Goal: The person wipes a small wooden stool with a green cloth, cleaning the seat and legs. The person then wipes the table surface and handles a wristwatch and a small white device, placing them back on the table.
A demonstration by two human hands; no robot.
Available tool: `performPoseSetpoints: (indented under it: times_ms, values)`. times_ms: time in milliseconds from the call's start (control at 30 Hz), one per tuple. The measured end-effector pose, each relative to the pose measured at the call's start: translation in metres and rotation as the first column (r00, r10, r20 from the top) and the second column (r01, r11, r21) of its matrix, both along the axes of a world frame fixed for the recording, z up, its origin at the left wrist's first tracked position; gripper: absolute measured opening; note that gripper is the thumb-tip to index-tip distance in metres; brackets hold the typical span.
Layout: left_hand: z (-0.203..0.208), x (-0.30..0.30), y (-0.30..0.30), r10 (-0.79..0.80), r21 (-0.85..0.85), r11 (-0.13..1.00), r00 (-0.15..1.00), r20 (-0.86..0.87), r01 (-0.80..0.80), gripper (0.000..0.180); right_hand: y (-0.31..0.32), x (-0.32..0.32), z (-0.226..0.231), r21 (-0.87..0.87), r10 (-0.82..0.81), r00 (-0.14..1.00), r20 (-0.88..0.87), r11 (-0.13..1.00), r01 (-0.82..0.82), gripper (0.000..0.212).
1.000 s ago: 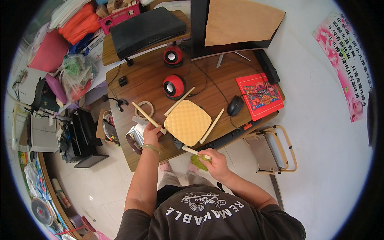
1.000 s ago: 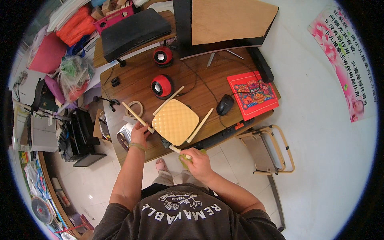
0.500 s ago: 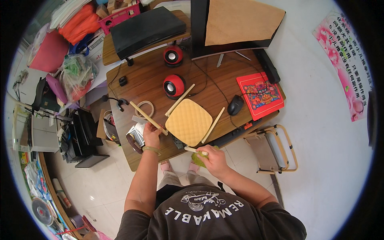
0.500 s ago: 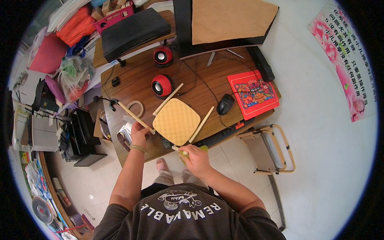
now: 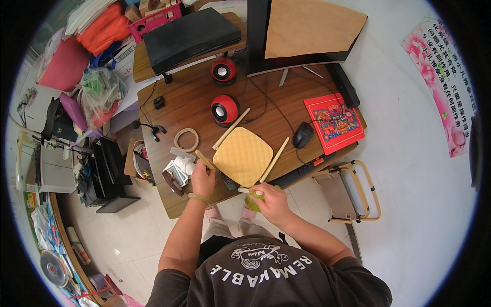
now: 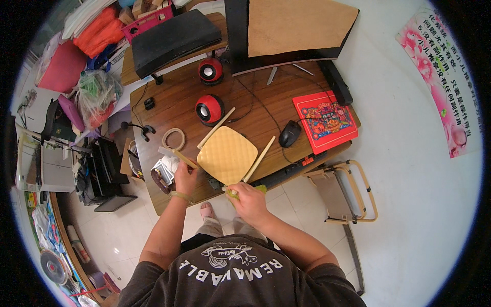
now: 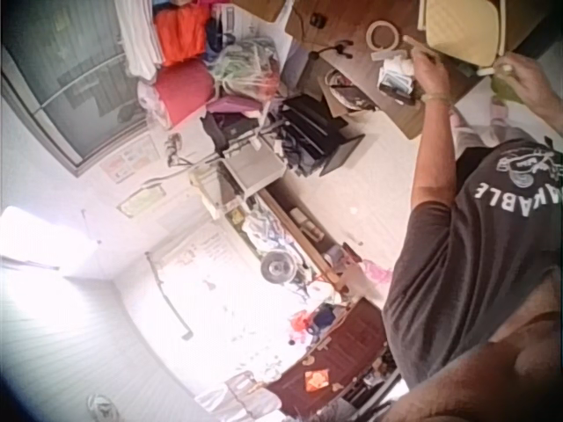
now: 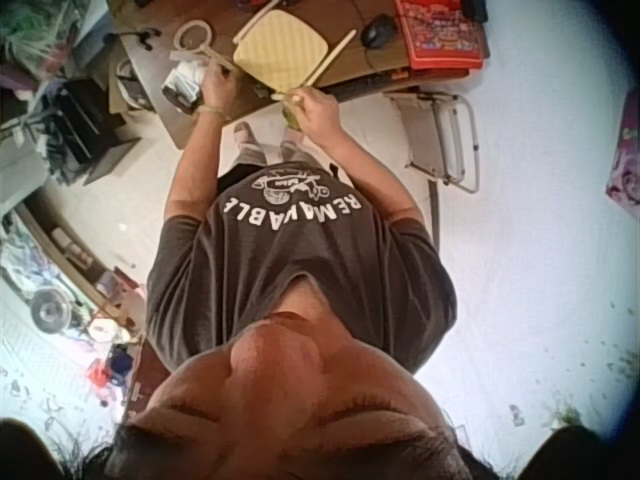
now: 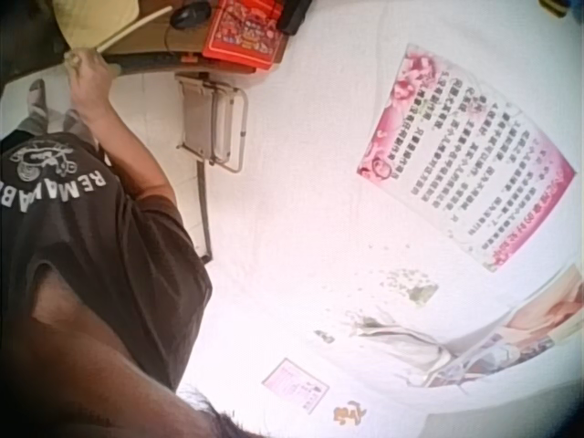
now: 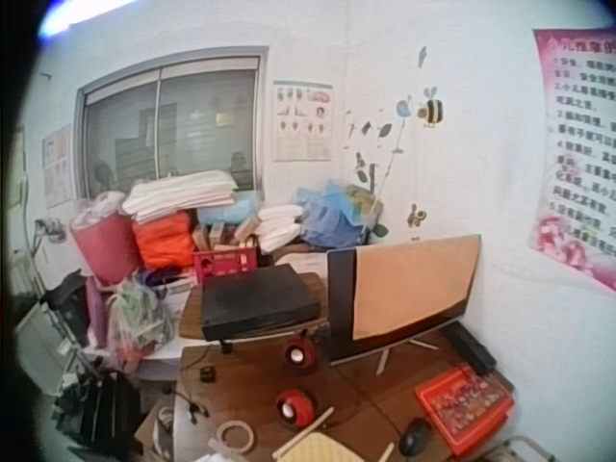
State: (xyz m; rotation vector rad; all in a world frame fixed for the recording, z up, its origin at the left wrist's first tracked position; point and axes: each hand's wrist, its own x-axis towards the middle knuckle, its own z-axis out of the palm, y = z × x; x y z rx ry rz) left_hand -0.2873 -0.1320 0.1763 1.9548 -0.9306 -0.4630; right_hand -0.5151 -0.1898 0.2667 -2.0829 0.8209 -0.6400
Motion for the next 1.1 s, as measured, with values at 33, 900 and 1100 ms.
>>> performPoseSetpoints:
  times_ms: [33,900,1100]
  values:
    - [-0.003,0.0,0.0,0.004,0.001,1.0,1.0,-0.003,-0.004,0.019,0.0,0.002,0.0,-0.01,0.007,1.0,-0.007,1.0,-0.007,0.016]
    - [-0.031,-0.027,0.031,0.294,0.121,0.936,0.543,-0.786,-0.331,0.044,0.0,0.008,0.005,-0.026,-0.034,0.999,0.026,0.999,0.035,0.017]
    - [-0.009,-0.046,0.016,0.116,0.093,0.992,0.335,-0.935,-0.083,0.041,-0.003,0.01,0.012,-0.018,-0.002,0.999,0.04,1.0,0.003,0.018]
